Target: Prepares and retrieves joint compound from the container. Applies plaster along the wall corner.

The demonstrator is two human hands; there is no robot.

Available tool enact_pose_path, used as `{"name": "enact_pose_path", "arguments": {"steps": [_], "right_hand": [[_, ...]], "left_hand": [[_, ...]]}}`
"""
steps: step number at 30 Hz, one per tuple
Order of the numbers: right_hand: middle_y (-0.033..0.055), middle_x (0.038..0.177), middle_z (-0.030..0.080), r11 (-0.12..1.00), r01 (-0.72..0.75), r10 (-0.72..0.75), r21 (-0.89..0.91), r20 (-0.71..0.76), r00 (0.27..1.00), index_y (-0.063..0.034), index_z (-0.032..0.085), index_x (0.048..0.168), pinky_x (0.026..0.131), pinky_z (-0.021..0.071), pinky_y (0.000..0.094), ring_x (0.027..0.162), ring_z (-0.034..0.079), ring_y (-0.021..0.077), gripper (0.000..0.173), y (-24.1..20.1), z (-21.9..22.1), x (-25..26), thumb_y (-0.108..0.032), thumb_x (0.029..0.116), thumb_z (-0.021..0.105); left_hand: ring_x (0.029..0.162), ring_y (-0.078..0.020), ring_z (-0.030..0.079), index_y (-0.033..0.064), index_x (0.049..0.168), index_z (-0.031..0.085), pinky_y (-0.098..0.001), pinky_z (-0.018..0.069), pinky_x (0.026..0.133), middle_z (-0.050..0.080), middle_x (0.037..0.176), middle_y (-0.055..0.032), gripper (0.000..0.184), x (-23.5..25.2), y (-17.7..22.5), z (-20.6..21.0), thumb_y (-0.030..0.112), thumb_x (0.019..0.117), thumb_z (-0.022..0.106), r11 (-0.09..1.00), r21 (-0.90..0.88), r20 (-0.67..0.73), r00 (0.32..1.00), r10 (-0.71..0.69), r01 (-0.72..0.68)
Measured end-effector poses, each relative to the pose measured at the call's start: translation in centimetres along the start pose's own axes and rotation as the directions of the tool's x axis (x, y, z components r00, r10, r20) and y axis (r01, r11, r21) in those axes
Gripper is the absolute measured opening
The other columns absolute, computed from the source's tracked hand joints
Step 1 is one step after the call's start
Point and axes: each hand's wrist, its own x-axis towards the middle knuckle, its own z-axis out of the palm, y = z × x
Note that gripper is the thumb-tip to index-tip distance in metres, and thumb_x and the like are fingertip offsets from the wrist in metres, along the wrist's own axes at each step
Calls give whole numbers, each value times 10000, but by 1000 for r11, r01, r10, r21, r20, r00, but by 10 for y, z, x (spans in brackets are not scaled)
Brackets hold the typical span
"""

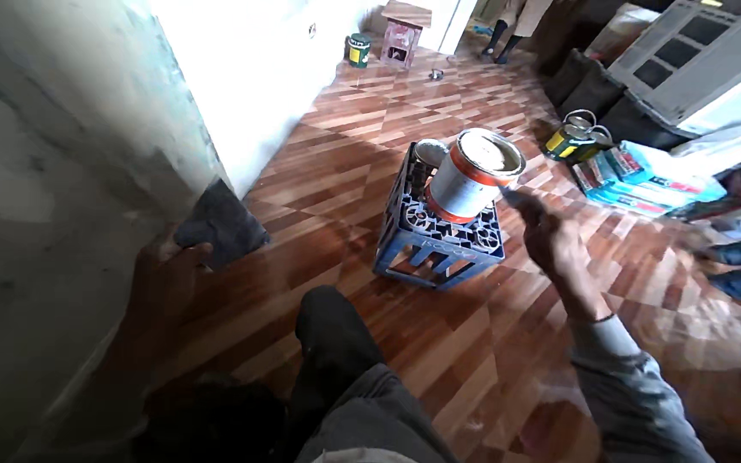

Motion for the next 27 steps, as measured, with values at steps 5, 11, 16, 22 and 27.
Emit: {"name": "enact_pose_path", "arguments": {"steps": [5, 11, 16, 22, 27], "right_hand": [[301, 993, 661, 998, -55, 54, -3, -119, 991, 28, 612, 1242, 759, 500, 677, 879, 666, 479, 293, 19, -20, 40, -169, 1078, 470], [301, 1190, 674, 967, 168, -152, -190, 96, 984, -48, 564, 1431, 887, 508, 695, 1037, 678, 512, 391, 53, -3, 87, -51, 1061, 437], [165, 1330, 666, 913, 279, -194, -297, 286, 938, -65, 689, 1286, 977, 504, 666, 1173, 657, 418, 436, 64, -29, 45, 135, 929, 537], [223, 1064, 707, 987, -135, 130, -91, -62, 990, -45, 665, 1267, 808, 519, 653, 916, 693, 397, 279, 47, -75, 5, -118, 1076, 475], [13, 1212, 655, 329, -113, 555, 937, -95, 827, -162, 507, 1367, 941, 580, 415, 1088, 666, 156, 303, 20, -24, -11, -267, 1083, 493]], "left_hand": [[826, -68, 649, 31, 1424, 501, -266, 572, 690, 649, 1139, -97, 475, 0, 9, 11, 78, 958, 580, 1000, -27, 76, 997, 8, -6], [907, -69, 676, 55, 1410, 527, -261, 584, 743, 679, 1154, -69, 456, -2, 21, 36, 59, 956, 566, 995, -93, 177, 982, 61, -45], [895, -28, 685, 62, 1417, 531, -240, 600, 753, 695, 1129, -29, 486, -8, 24, 37, 90, 934, 583, 991, -88, 148, 983, 109, -96], [835, -7, 673, 25, 1365, 549, -207, 588, 691, 688, 1074, 4, 427, -7, 19, 30, 117, 951, 601, 992, -129, 117, 993, 30, -15], [878, -64, 715, 66, 1377, 533, -267, 632, 684, 704, 1081, 40, 413, -15, 21, 38, 50, 967, 580, 930, -361, 137, 991, -15, 64]]}}
